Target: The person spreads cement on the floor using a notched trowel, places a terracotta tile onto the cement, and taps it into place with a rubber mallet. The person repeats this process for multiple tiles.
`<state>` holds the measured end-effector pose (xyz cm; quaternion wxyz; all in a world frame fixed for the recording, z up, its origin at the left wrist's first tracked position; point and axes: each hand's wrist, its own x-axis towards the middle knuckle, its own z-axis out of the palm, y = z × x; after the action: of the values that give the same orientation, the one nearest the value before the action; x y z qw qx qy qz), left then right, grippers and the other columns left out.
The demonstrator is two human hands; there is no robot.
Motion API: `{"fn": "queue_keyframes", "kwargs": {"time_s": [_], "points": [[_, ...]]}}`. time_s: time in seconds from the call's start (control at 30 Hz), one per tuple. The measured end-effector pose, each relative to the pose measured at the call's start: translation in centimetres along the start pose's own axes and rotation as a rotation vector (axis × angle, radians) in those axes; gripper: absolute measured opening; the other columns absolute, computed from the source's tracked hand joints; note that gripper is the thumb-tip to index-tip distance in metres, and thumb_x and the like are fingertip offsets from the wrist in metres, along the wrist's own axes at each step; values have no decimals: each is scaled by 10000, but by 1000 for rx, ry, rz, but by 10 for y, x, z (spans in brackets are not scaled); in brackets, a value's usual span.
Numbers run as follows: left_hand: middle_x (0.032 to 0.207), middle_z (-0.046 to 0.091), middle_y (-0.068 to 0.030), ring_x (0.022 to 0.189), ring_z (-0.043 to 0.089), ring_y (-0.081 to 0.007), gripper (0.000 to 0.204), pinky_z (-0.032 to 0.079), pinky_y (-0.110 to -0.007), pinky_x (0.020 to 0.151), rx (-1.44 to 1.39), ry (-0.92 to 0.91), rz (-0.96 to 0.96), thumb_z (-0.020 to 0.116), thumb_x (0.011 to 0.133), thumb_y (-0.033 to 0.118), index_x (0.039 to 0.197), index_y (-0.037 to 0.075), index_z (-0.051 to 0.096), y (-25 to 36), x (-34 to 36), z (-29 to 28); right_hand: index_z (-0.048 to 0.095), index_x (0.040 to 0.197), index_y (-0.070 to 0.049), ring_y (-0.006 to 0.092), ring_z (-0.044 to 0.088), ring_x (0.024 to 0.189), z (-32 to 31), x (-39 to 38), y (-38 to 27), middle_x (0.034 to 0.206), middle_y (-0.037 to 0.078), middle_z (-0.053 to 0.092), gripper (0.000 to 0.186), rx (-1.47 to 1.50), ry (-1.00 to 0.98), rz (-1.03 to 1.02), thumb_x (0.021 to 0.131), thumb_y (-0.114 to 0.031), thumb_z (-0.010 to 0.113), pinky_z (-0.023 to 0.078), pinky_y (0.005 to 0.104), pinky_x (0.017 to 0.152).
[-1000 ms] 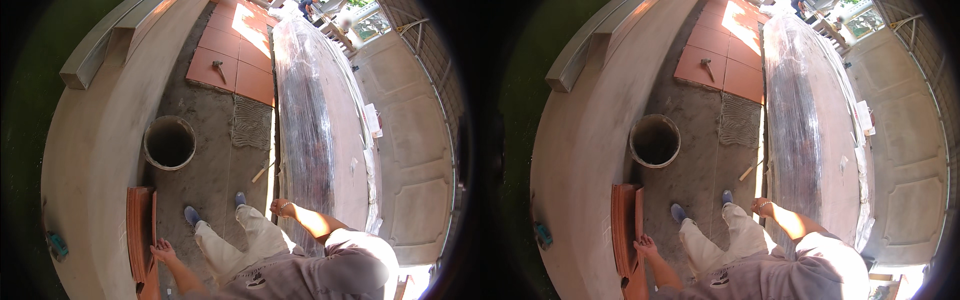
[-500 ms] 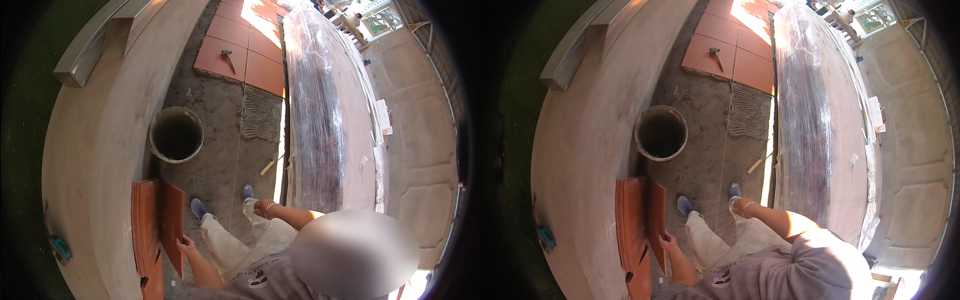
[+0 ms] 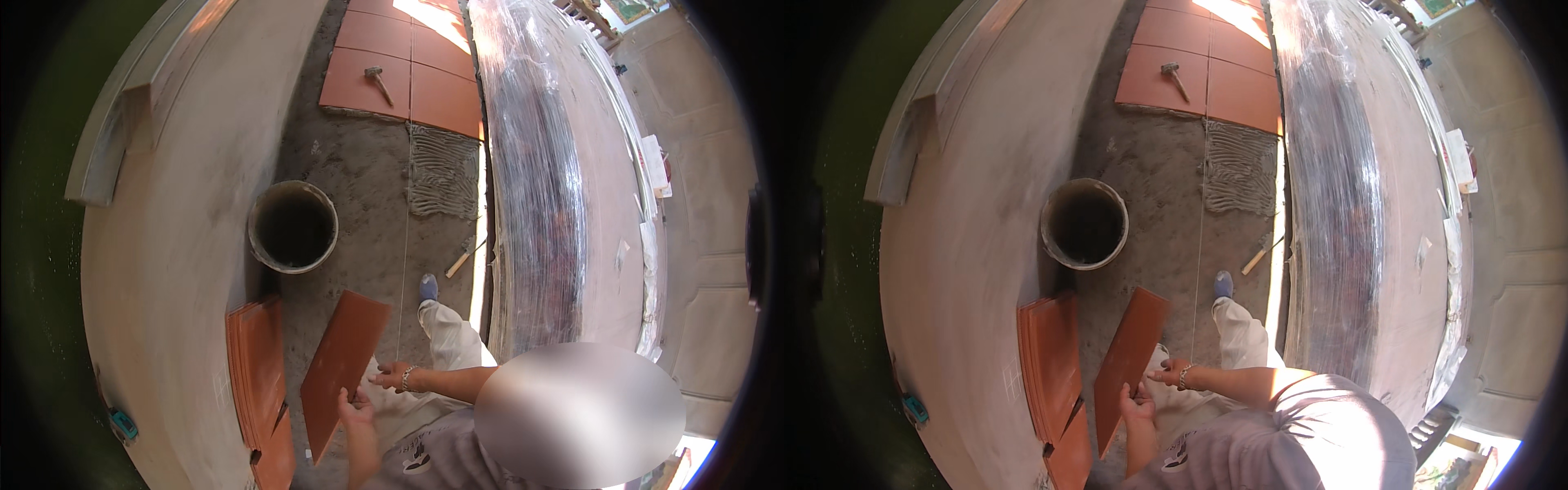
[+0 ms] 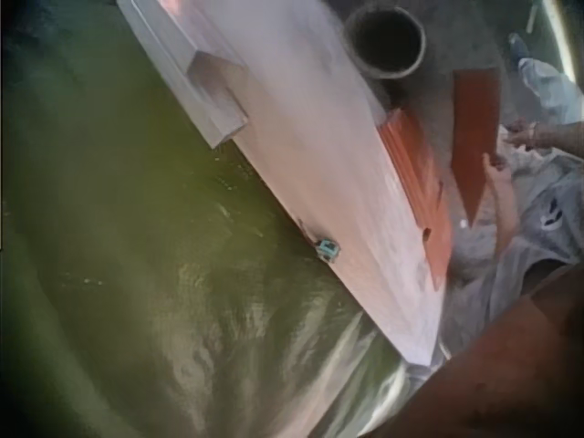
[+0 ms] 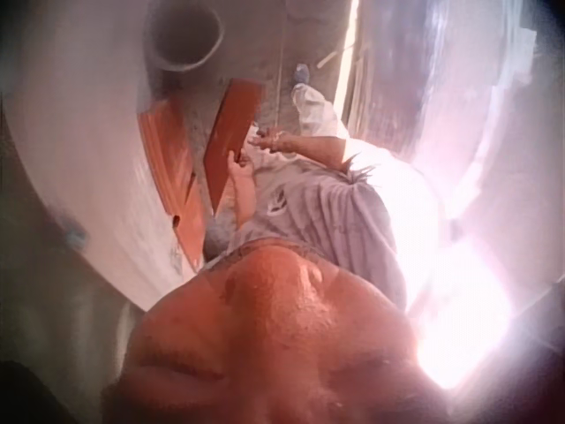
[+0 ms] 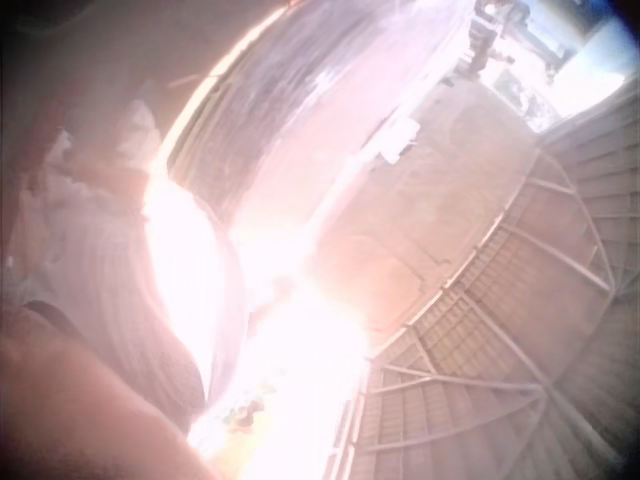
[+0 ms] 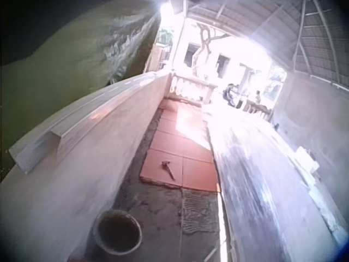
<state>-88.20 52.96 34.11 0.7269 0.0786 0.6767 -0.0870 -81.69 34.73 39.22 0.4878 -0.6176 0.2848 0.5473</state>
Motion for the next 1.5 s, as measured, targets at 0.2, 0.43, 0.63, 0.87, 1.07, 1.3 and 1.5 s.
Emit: {"fn": "queue_keyframes", "kwargs": {"time_s": [0.2,0.43,0.63,0.87,1.07,1.3,1.5], "points": [[989,687,-36,903,678,-169,146,609,-295,745,212,59,-57,615,916,113,1053,62,617,-105,-49,98,556,1234,26,251,642,1027,-100,-17,-14,1157,148,636,705,733,218,69,837,-539,697,554,336,824],[1053,699,-49,977,684,-189,155,624,-289,689,367,-92,-153,588,934,104,1080,58,615,-242,-42,230,573,1159,66,289,673,974,-290,-46,-19,1114,172,650,318,1103,254,-69,899,-111,620,583,385,855],[1084,693,-83,1005,678,-237,193,617,-297,620,422,-206,-265,562,965,180,1096,46,609,-326,-50,331,596,1072,8,232,649,843,-418,-69,-45,993,114,641,226,1110,318,-152,849,-26,619,575,368,741],[915,686,-153,702,656,-178,275,521,-264,501,1324,-625,-107,597,943,185,1112,-31,576,-290,-106,446,611,931,49,208,623,781,-503,-37,-65,883,97,655,213,1119,561,-295,771,-91,630,486,342,668],[947,666,-45,792,619,-111,383,486,-270,673,1672,-221,631,560,970,349,1145,14,620,-161,32,609,615,1018,29,157,606,829,-531,-40,-114,903,63,632,209,1343,571,-519,825,-50,619,491,313,710],[1177,655,-107,1025,633,-203,551,513,-345,832,1650,-181,56,524,984,447,1221,-45,594,-149,205,692,621,1060,-4,166,632,677,-512,-39,-116,897,97,647,205,1409,463,-606,877,-95,625,502,300,531],[1210,643,-177,1068,638,-255,514,511,-366,882,1625,-105,382,540,988,391,1210,-69,598,-181,224,690,560,1197,17,266,647,1026,-515,30,-65,1156,173,639,328,1460,309,-518,883,-77,574,539,434,892]]}}
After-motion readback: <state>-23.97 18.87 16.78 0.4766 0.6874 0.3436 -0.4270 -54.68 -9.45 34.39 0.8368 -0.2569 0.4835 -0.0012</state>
